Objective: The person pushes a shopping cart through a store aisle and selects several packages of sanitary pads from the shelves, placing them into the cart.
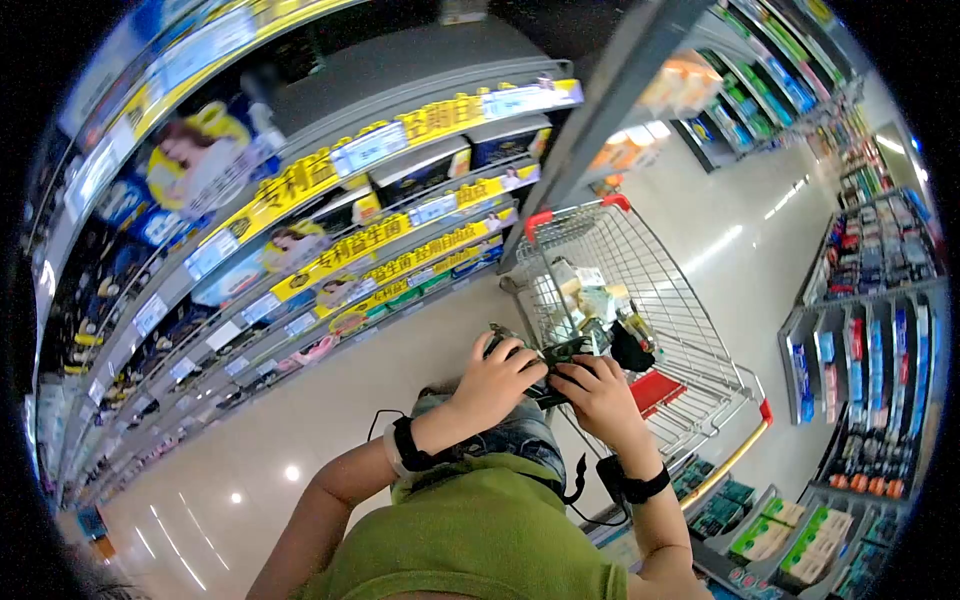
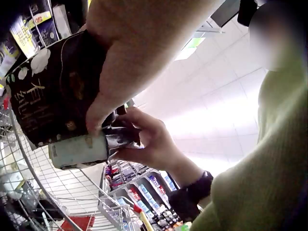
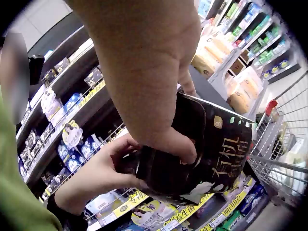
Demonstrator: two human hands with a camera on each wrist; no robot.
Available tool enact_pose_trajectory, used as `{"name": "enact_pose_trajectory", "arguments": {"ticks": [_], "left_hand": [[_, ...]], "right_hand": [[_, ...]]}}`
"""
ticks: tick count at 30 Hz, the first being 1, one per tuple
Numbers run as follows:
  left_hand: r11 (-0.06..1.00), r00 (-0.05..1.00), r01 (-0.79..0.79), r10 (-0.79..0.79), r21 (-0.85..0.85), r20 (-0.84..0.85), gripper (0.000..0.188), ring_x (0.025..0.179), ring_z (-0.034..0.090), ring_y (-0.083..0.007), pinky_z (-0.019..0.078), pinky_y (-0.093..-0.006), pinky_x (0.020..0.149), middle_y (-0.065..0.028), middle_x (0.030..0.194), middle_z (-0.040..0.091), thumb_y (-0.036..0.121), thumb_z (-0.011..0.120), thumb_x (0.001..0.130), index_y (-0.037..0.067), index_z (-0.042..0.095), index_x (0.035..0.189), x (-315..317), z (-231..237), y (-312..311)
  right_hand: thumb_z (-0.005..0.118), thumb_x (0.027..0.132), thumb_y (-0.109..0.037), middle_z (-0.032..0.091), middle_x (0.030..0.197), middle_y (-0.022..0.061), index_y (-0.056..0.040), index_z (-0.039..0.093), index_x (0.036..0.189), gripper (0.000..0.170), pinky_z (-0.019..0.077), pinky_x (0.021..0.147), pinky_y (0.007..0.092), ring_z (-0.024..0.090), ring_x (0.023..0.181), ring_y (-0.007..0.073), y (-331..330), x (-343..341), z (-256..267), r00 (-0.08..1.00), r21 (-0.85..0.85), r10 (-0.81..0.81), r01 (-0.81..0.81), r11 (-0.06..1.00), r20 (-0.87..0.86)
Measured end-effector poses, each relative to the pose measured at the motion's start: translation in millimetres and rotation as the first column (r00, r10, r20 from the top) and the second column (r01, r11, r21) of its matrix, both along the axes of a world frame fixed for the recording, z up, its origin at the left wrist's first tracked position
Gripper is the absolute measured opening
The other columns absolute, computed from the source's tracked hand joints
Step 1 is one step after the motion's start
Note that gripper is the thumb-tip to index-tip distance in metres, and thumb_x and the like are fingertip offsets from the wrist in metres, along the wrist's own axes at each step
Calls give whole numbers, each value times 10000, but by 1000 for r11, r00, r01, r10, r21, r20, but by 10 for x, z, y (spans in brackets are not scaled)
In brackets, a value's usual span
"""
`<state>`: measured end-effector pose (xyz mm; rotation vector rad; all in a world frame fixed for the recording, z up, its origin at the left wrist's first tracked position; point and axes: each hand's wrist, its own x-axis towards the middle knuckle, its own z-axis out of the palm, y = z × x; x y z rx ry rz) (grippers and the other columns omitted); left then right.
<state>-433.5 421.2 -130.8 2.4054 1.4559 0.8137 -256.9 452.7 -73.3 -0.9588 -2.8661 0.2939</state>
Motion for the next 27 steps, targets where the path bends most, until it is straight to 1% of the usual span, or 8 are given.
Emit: {"name": "enact_pose_trajectory", "arguments": {"ticks": [10,15,19,21,23,25,26,27], "left_hand": [[912,915,392,-400,-124,-51,247,1006,418,-219,246,-537,877,-10,928,497,88,560,696,156,523,930,1697,-446,369],[874,870,465,-480,-137,-109,366,1038,401,-225,217,-555,895,-20,968,482,129,607,668,168,490,1012,2440,-953,573],[782,865,406,-496,-472,-79,469,1100,358,-220,188,-560,907,-31,1066,456,163,629,665,170,442,1096,2660,-1357,750],[758,916,292,-397,-583,-59,450,1111,347,-241,203,-572,892,-41,1080,451,170,610,694,156,435,1108,2640,-1637,778],[718,939,111,-302,-687,-163,414,1054,409,-279,337,-461,860,-110,1109,451,198,576,726,97,444,1105,2577,-1895,800],[589,937,-26,-267,-808,-225,388,981,470,-286,392,-408,805,-132,1039,499,218,560,735,84,469,1088,2485,-1992,789],[579,887,-1,-376,-816,-268,342,905,510,-287,416,-406,754,-127,953,541,230,534,751,81,501,1057,2445,-2023,802],[580,890,-13,-364,-814,-274,342,905,510,-287,416,-406,754,-127,953,541,230,534,751,81,501,1057,2426,-1999,798]], "right_hand": [[576,506,25,532,950,36,-81,554,895,404,377,799,371,465,924,249,-230,1704,-488,941,-65,-336,332,941,-48],[582,534,4,534,934,38,-92,552,908,387,397,754,352,476,890,251,-273,2363,-961,839,-185,-530,504,843,-128],[614,541,-17,532,919,59,-105,550,935,409,406,744,346,482,874,269,-211,2609,-1487,774,-307,-611,547,778,-169],[637,537,-36,528,939,82,-71,541,939,414,403,764,353,476,894,285,-175,2629,-1723,704,-462,-696,575,675,-142],[659,565,-73,530,918,103,-62,539,934,388,408,753,354,487,875,290,-112,2619,-2085,710,-508,-694,558,656,-117],[637,608,-79,524,885,108,-72,538,912,320,408,717,360,494,835,301,-41,2551,-2423,728,-699,-674,418,580,-124],[619,652,-93,520,873,131,-54,532,896,262,411,702,369,503,815,314,-4,2499,-2588,757,-722,-637,359,592,-145],[592,688,-101,519,859,142,-47,533,895,222,412,695,375,507,811,314,30,2382,-2656,716,-755,-671,327,568,-194]]}}
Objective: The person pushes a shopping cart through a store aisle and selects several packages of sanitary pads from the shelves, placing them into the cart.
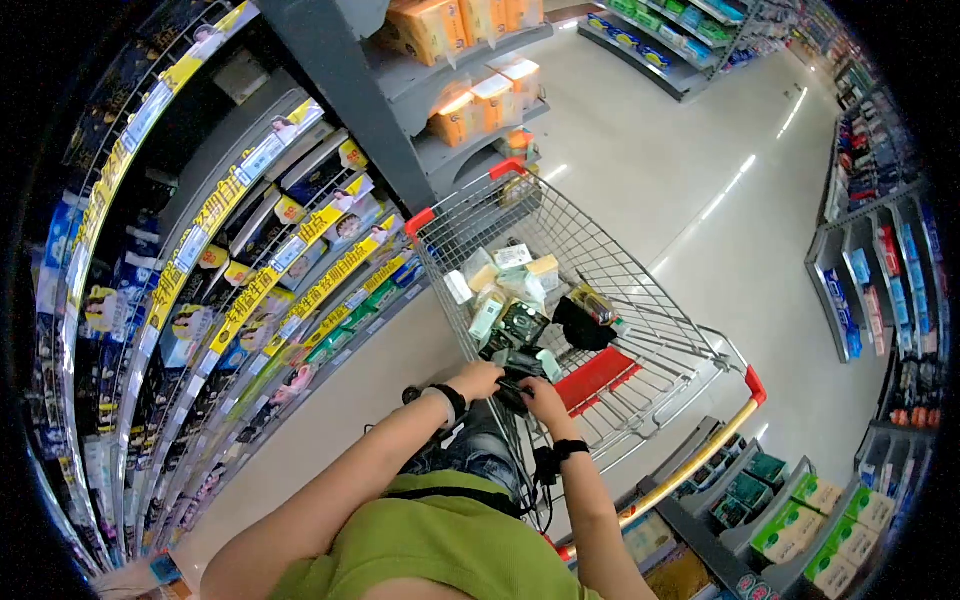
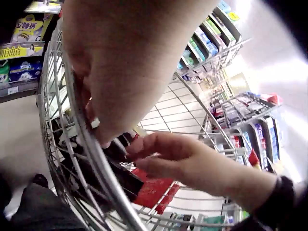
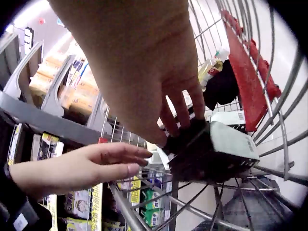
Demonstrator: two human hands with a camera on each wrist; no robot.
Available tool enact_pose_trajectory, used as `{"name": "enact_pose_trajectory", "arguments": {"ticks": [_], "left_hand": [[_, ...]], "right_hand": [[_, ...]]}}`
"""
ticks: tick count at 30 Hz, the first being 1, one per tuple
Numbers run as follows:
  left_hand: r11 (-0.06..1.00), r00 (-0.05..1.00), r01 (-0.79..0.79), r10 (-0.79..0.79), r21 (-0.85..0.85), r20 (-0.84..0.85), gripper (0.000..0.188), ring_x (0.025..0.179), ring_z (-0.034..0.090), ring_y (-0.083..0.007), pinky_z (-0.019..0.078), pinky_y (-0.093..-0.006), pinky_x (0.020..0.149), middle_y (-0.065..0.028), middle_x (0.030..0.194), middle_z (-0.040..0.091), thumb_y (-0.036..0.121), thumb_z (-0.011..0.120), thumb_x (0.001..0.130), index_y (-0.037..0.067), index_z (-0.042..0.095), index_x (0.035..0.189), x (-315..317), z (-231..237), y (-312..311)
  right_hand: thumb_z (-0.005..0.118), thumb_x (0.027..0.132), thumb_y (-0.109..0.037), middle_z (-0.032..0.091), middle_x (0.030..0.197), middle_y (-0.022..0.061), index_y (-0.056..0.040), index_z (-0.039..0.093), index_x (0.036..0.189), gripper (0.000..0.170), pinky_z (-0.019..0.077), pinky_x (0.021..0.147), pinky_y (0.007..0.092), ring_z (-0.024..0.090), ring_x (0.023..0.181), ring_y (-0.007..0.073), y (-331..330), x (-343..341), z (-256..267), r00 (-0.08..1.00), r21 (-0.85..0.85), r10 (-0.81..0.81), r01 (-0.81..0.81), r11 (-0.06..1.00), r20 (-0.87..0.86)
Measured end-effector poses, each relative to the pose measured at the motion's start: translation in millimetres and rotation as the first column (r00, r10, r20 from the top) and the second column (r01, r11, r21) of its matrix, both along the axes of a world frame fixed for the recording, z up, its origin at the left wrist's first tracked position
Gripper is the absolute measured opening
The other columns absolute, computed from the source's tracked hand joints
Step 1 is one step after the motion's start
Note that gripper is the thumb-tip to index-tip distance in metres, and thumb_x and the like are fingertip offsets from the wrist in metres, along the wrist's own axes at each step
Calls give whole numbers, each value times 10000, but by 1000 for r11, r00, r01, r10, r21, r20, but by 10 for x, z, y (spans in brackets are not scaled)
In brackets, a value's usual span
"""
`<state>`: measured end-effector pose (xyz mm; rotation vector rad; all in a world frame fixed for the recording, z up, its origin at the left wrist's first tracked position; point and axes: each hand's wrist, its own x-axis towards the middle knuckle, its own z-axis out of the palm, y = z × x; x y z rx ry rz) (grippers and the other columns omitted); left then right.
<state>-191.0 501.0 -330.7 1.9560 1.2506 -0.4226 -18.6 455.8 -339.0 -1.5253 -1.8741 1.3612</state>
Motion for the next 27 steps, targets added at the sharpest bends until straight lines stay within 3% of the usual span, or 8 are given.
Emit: {"name": "enact_pose_trajectory", "arguments": {"ticks": [8,12,14,18,20,23,25,27], "left_hand": [[977,978,132,-156,169,138,201,809,507,-279,319,-389,852,-118,819,566,178,516,735,44,578,871,-119,6,-226],[990,959,-75,39,119,282,230,964,446,-286,272,-411,920,-139,1044,481,162,523,738,41,560,930,-216,112,-323],[917,937,-249,146,312,318,283,1042,407,-309,263,-423,932,-152,1134,420,165,530,735,70,536,1001,-337,80,-458],[873,894,-430,377,230,243,352,1065,388,-327,311,-441,875,-153,1175,375,198,517,749,103,478,1085,-812,75,-514],[866,886,-454,413,212,208,352,1051,400,-320,320,-442,862,-148,1156,388,210,513,750,100,477,1083,-1169,183,-605],[815,831,-549,508,184,229,353,1022,414,-326,348,-455,816,-146,1081,433,259,505,755,93,486,1066,-1685,211,-887],[792,815,-577,540,201,213,357,1017,422,-323,359,-448,812,-135,1078,444,268,503,753,98,487,1066,-2057,287,-1177],[674,717,-697,652,243,248,351,992,453,-304,384,-419,804,-113,1072,466,272,502,751,96,491,1054,-2435,256,-1577]], "right_hand": [[568,728,-140,569,849,144,-3,514,922,244,440,688,309,565,778,240,-75,-267,-435,993,-77,105,-108,991,-46],[558,759,-219,572,868,164,3,514,957,301,441,667,333,569,788,253,-70,-192,-292,984,-267,176,-163,950,27],[565,745,-180,579,853,114,-2,518,963,286,439,667,299,564,764,201,-35,-151,-113,968,-234,232,-204,951,98],[570,739,-161,585,825,101,-12,537,950,261,439,666,288,562,751,197,50,-83,-65,997,-164,73,-66,984,37],[579,726,-134,578,811,122,-2,537,935,251,440,639,285,563,732,209,163,-78,-68,993,-78,69,-61,995,99],[573,699,-87,558,761,154,0,538,870,195,437,605,324,550,683,260,303,-268,384,974,394,87,-165,904,208],[545,713,-93,530,870,182,-13,514,935,239,405,717,390,503,838,332,340,-631,1118,921,507,24,-235,830,388],[528,729,-77,508,934,178,-16,498,951,231,394,748,385,487,864,342,197,-1180,2066,972,667,22,-177,723,234]]}}
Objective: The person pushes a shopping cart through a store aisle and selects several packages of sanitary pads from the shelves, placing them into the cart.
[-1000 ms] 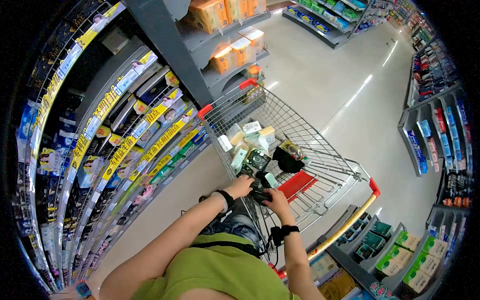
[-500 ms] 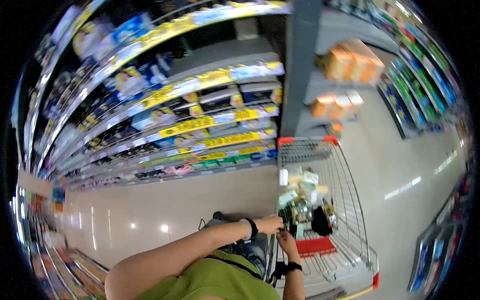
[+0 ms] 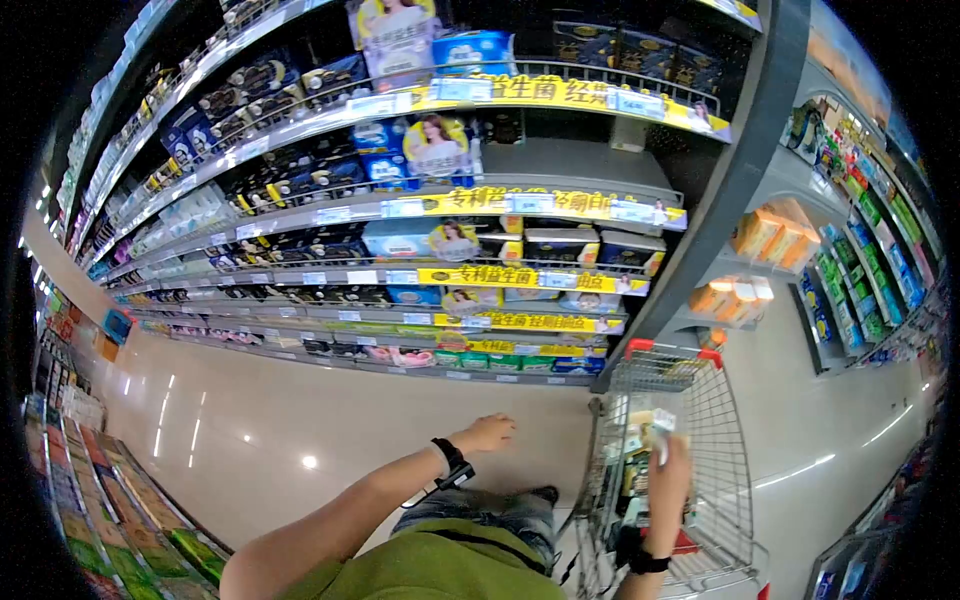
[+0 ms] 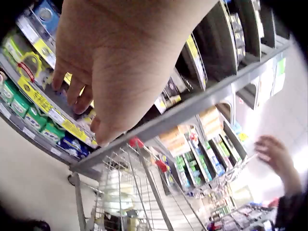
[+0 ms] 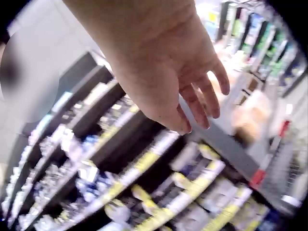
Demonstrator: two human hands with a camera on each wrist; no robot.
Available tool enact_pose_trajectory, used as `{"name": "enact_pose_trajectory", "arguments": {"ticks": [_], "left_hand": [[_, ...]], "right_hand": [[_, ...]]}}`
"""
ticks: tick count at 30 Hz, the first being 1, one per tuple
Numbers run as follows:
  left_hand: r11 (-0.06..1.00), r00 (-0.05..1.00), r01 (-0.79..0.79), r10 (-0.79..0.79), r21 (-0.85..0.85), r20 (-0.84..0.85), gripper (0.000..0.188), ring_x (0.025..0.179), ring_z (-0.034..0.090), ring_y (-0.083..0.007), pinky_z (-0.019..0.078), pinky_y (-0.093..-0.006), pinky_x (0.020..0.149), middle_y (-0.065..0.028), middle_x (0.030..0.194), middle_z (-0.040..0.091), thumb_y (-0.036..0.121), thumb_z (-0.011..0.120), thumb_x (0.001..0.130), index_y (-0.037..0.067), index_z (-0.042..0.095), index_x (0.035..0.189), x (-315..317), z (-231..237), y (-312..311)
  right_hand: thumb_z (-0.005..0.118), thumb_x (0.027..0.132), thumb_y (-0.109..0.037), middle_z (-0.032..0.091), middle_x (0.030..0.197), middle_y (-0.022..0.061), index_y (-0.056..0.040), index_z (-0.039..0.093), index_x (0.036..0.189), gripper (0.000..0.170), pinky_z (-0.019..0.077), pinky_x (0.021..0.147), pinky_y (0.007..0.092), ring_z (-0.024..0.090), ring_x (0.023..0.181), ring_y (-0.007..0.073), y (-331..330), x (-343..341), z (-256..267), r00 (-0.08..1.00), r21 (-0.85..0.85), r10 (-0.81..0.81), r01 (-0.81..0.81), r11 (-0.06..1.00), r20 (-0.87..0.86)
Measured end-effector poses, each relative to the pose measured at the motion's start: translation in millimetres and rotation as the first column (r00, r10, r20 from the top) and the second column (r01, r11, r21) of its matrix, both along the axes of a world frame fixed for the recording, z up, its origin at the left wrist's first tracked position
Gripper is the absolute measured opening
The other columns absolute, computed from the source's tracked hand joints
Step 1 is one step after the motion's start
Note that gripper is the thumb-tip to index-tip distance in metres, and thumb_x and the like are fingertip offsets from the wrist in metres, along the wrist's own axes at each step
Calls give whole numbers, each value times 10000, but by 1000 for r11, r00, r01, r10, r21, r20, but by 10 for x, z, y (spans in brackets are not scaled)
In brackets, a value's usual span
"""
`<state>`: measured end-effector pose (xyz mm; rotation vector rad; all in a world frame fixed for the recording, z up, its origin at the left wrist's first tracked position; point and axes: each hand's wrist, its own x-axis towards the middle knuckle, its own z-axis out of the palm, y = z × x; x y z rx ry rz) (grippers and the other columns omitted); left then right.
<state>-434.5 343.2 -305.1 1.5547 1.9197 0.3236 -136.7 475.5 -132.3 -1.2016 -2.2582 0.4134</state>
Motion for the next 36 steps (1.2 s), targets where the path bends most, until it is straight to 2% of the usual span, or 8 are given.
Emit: {"name": "enact_pose_trajectory", "arguments": {"ticks": [7,10,13,15,17,22,32,36], "left_hand": [[900,913,-397,407,181,-20,310,947,479,-308,394,-382,805,-138,975,542,261,510,748,62,517,985,-1134,-94,-2084],[783,782,-619,621,51,-52,345,914,491,-339,401,-394,789,-168,947,550,286,538,732,47,516,980,-1256,-370,-3241],[616,682,-722,710,-315,-176,394,958,482,-335,397,-386,813,-184,997,536,345,542,720,58,527,990,-1095,-783,-4371],[654,922,-381,322,-654,-215,428,940,497,-335,386,-390,833,-189,975,546,410,431,757,37,582,907,-1006,-1445,-5045],[768,972,-220,226,-602,-67,448,925,505,-331,385,-404,827,-169,972,553,427,393,772,43,593,887,-745,-1612,-5501],[628,779,-475,626,-617,38,418,917,518,-311,397,-382,814,-168,952,567,399,447,762,38,578,930,-454,-1893,-5337],[591,553,-746,806,-307,209,413,904,540,-283,419,-331,789,-175,929,578,332,541,734,16,532,999,-1134,-876,-3587],[545,535,-761,834,-353,133,367,909,537,-286,417,-338,792,-167,936,578,334,532,740,52,559,973,-1305,-763,-3353]], "right_hand": [[598,663,-84,562,818,61,-82,534,755,112,430,692,405,545,717,221,-1452,-1144,2245,684,771,696,-316,552,-218],[460,779,-189,506,808,30,-146,468,903,131,374,718,308,483,740,187,-1999,-1137,2501,740,635,609,-329,698,-286],[373,832,-240,512,868,28,-109,500,840,183,381,633,325,454,866,197,-1972,-1322,2714,567,893,824,-380,243,17],[343,849,-257,514,888,27,-96,510,819,234,383,604,331,444,908,201,-1957,-1430,2759,505,922,847,-383,51,163],[371,844,-226,511,965,-8,-147,525,951,204,384,655,344,397,1007,217,-1935,-1546,2675,562,993,818,-59,-106,121],[431,819,-148,323,1280,-134,-302,401,1191,405,318,794,383,237,1171,210,-2014,-1513,2610,608,981,794,-159,108,11],[432,801,-127,506,899,-77,-196,587,916,204,328,722,359,409,945,192,-1704,-2174,2773,267,975,962,-197,106,-50],[488,770,-226,501,768,16,-135,478,866,133,349,598,216,466,669,145,-1515,-2604,2780,303,761,916,-518,390,-263]]}}
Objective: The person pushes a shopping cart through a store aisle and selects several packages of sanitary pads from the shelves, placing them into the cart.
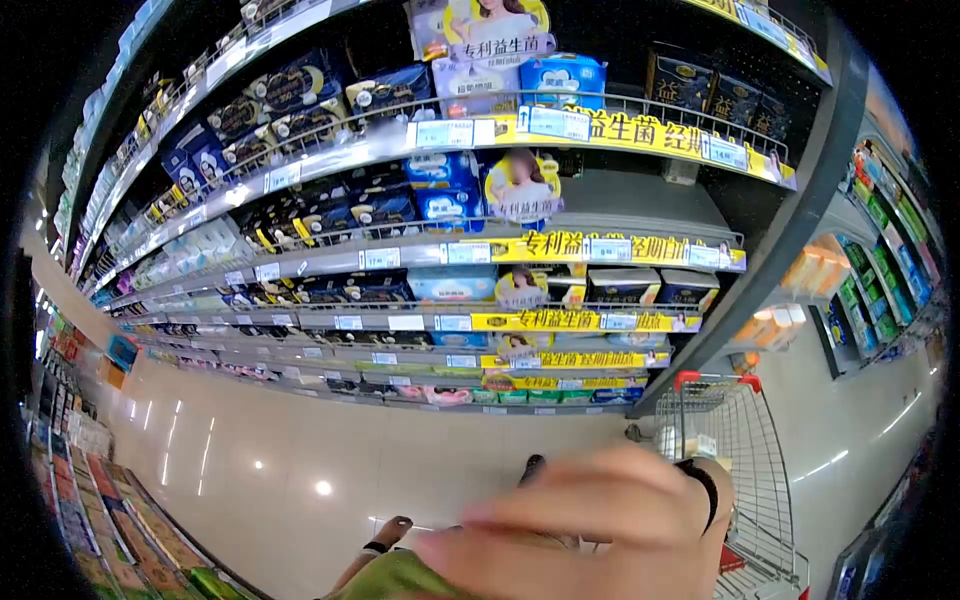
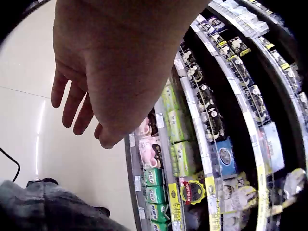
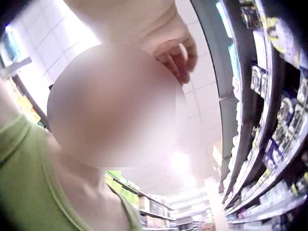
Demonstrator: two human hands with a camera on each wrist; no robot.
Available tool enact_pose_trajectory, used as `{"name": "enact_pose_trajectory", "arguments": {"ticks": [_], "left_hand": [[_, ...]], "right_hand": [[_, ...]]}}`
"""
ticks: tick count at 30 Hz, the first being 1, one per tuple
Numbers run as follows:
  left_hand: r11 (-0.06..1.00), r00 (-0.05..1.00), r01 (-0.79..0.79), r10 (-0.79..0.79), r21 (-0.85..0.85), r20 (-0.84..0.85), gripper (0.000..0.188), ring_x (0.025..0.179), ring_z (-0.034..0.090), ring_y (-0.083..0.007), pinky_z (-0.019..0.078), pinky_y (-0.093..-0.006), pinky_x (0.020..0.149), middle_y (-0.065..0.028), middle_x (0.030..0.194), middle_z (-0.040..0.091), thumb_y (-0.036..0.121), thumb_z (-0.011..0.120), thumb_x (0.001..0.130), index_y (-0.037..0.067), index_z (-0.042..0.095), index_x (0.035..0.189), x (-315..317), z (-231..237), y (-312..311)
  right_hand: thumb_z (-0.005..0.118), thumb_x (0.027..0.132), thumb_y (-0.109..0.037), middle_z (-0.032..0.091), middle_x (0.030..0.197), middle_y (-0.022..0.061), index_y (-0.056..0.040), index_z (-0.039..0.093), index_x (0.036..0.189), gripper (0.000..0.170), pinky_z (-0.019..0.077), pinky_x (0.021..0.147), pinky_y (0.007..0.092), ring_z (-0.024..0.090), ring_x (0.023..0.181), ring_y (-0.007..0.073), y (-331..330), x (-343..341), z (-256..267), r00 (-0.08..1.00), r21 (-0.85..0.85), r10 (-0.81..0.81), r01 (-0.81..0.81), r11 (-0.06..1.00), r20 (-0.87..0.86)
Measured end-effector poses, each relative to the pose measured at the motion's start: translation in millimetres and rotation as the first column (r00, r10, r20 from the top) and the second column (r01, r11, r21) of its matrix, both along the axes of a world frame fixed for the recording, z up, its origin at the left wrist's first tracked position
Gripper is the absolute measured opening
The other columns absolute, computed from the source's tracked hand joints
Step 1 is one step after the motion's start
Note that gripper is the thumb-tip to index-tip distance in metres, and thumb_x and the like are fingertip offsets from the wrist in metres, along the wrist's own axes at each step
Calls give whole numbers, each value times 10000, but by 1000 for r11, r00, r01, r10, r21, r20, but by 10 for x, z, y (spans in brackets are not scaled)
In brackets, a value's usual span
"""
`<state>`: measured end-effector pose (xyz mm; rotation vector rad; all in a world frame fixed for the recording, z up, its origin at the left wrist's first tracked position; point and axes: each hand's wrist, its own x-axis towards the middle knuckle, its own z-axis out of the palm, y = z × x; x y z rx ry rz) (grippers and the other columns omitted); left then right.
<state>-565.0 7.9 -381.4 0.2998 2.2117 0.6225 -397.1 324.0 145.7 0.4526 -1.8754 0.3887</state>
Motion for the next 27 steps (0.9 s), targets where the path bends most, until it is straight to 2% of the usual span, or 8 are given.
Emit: {"name": "enact_pose_trajectory", "arguments": {"ticks": [1,3,11,12,16,17,18,27], "left_hand": [[997,998,62,-61,51,-34,358,919,534,-283,415,-336,797,-164,940,578,337,539,732,56,572,951,-116,-997,-310],[994,996,90,-91,-57,-15,357,866,556,-250,435,-325,753,-157,907,587,340,548,731,46,578,932,-176,-1074,-342],[989,980,-76,51,126,193,395,672,566,-186,453,-308,636,-123,767,597,347,547,733,31,555,969,-387,-425,147],[990,975,-127,136,-59,177,399,674,567,-190,450,-313,649,-125,788,599,351,542,733,34,554,975,-388,-260,397],[983,983,182,-182,-8,-3,387,893,541,-276,421,-339,765,-173,932,577,353,539,741,40,560,967,-604,-729,510],[935,933,351,-344,47,-109,381,926,527,-288,413,-341,784,-179,945,571,349,534,746,42,559,969,-652,-906,472],[998,997,-9,14,-63,77,374,912,533,-289,414,-340,784,-178,943,571,340,527,753,45,554,982,-519,-59,978],[993,991,78,-68,-85,113,341,817,561,-250,434,-325,707,-161,882,587,294,533,757,40,547,984,-622,-247,1042]], "right_hand": [[509,755,-221,521,777,9,-145,495,876,142,332,551,202,473,652,148,28,-91,-1,972,-304,214,-176,936,96],[530,740,-214,541,784,2,-155,513,880,153,316,503,189,480,633,149,166,-232,-39,831,-657,547,-356,664,103],[538,734,-209,549,764,2,-150,525,839,122,320,500,197,482,616,145,560,-727,-211,547,-571,829,-647,505,114],[539,733,-209,550,762,2,-149,526,834,118,321,500,199,482,613,145,628,-768,-226,523,-561,845,-668,488,113],[543,730,-206,553,752,2,-147,532,813,103,323,499,203,482,605,143,772,-924,-336,443,-538,892,-733,417,87],[545,729,-206,554,750,2,-146,534,808,99,323,498,204,483,602,143,807,-968,-353,431,-534,898,-741,407,87],[546,728,-205,555,747,2,-146,535,803,96,324,498,205,483,600,142,828,-1006,-354,417,-531,904,-749,398,89],[555,721,-200,564,725,2,-140,548,756,69,329,494,215,484,580,138,1021,-1065,-369,494,-441,863,-755,485,104]]}}
